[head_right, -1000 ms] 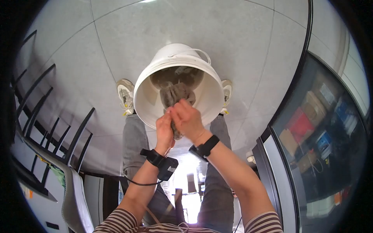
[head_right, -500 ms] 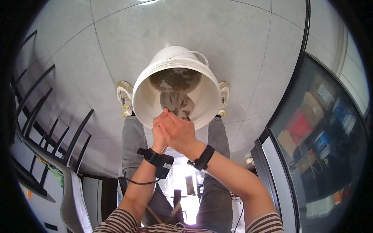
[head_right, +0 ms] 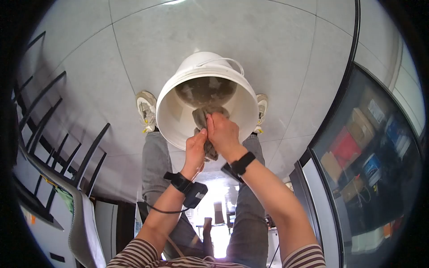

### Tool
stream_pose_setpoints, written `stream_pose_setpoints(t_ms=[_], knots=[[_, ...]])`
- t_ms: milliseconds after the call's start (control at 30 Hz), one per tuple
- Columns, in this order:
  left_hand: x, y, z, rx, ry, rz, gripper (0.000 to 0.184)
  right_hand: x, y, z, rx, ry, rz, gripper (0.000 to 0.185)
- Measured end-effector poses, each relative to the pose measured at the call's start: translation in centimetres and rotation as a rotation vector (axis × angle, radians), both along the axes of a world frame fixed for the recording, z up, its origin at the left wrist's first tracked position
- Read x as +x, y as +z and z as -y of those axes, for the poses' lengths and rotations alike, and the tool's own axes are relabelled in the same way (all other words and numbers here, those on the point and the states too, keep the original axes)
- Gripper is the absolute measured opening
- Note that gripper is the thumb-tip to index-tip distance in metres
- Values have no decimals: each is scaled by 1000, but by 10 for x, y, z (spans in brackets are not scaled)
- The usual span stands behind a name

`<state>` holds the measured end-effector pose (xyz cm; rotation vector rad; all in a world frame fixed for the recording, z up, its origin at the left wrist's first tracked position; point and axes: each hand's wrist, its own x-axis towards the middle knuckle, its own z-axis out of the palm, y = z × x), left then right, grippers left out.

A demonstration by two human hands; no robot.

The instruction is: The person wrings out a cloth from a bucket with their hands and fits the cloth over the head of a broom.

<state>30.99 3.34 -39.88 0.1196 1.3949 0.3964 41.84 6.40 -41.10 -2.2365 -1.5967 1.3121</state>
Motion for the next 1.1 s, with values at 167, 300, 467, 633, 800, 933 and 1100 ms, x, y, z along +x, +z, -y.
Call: stream_pose_setpoints(t_ms=[167,300,467,633,800,933,1100], knots=[[0,4,-16,-188,369,178,32,-22,45,7,128,57,-166,14],[0,5,-3,-37,-18,14,24,6,2,4,-108,4,-16,12],[-3,4,-13,-133,356,251,33,-18,36,12,169,36,-151,13],[9,8,-5,20,28,41,26,-1,3,2,28,-17,-95,14],[8,16,-8,-38,273,47,27,-20,44,2,198,95,-240,17],[-3,-2,8,66,68,37,26,-8,12,6,62,10,-117,14],[-1,8,-1,127,-75,60,27,-13,37,9,79,-30,-157,15]])
